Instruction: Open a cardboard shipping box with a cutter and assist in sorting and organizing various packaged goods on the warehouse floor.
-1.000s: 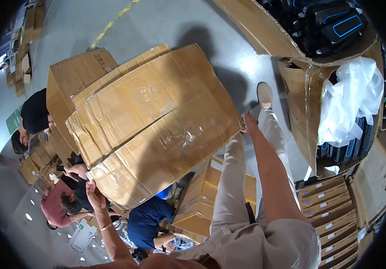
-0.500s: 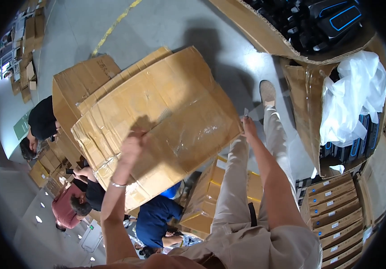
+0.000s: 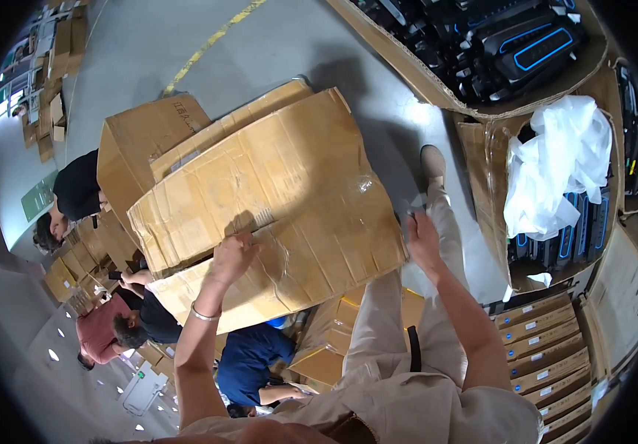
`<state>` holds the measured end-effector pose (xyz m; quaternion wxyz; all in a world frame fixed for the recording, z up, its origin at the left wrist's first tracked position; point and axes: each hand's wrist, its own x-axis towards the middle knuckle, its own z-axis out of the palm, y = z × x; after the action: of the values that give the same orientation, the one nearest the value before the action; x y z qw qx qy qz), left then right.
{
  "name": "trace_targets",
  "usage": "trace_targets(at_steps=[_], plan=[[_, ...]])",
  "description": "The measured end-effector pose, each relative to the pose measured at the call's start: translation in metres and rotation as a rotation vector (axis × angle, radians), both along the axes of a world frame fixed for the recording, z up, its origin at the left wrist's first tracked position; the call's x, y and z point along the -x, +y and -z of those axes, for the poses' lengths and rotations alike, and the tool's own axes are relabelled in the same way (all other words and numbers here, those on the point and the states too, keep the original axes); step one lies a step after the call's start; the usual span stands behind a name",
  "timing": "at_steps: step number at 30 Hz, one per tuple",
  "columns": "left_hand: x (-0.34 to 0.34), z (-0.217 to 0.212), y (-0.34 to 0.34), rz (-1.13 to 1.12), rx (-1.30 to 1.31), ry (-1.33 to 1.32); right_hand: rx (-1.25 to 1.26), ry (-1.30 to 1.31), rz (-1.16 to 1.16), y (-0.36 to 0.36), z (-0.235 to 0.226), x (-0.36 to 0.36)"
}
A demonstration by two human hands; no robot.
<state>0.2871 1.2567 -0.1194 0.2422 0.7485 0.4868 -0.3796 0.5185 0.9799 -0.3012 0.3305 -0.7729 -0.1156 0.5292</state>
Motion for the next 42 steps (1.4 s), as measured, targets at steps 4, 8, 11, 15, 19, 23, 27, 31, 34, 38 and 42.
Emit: trace_targets(at_steps=[4, 8, 11, 15, 19, 23, 27, 31, 34, 38, 42], plan=[[0.000, -0.032, -0.018, 0.003, -0.068, -0.122, -0.464, -0.106, -0.650, 0.135, -0.113, -0.017], [0.010, -0.041, -0.030, 0.066, -0.145, -0.192, -0.818, -0.208, -0.993, 0.205, -0.123, 0.021], [0.014, -0.051, -0.035, 0.088, -0.192, -0.177, -0.858, -0.219, -1.322, 0.226, -0.141, 0.038], [0.018, -0.062, -0.038, 0.047, -0.211, -0.192, -0.878, -0.417, -1.513, 0.228, -0.142, 0.055], [0.020, -0.073, -0.036, 0.024, -0.208, -0.199, -0.856, -0.543, -1.607, 0.225, -0.139, 0.051], [0.017, -0.091, -0.035, -0.025, -0.230, -0.201, -0.705, -0.790, -1.811, 0.186, -0.101, -0.015], [0.029, -0.100, -0.036, 0.006, -0.318, -0.305, -0.347, -0.824, -1.887, 0.163, -0.081, -0.094], [0.060, -0.127, -0.027, 0.017, -0.349, -0.330, -0.205, -0.982, -1.742, 0.100, -0.037, -0.194], [0.081, -0.147, -0.038, -0.072, -0.275, -0.421, 0.046, -0.634, -1.226, 0.127, -0.086, -0.159], [0.074, -0.172, -0.043, -0.101, -0.295, -0.388, -0.296, 0.428, -0.279, 0.117, -0.073, -0.091], [0.063, -0.190, -0.028, -0.245, -0.151, -0.386, 0.050, 0.870, 0.120, 0.073, -0.052, -0.038]])
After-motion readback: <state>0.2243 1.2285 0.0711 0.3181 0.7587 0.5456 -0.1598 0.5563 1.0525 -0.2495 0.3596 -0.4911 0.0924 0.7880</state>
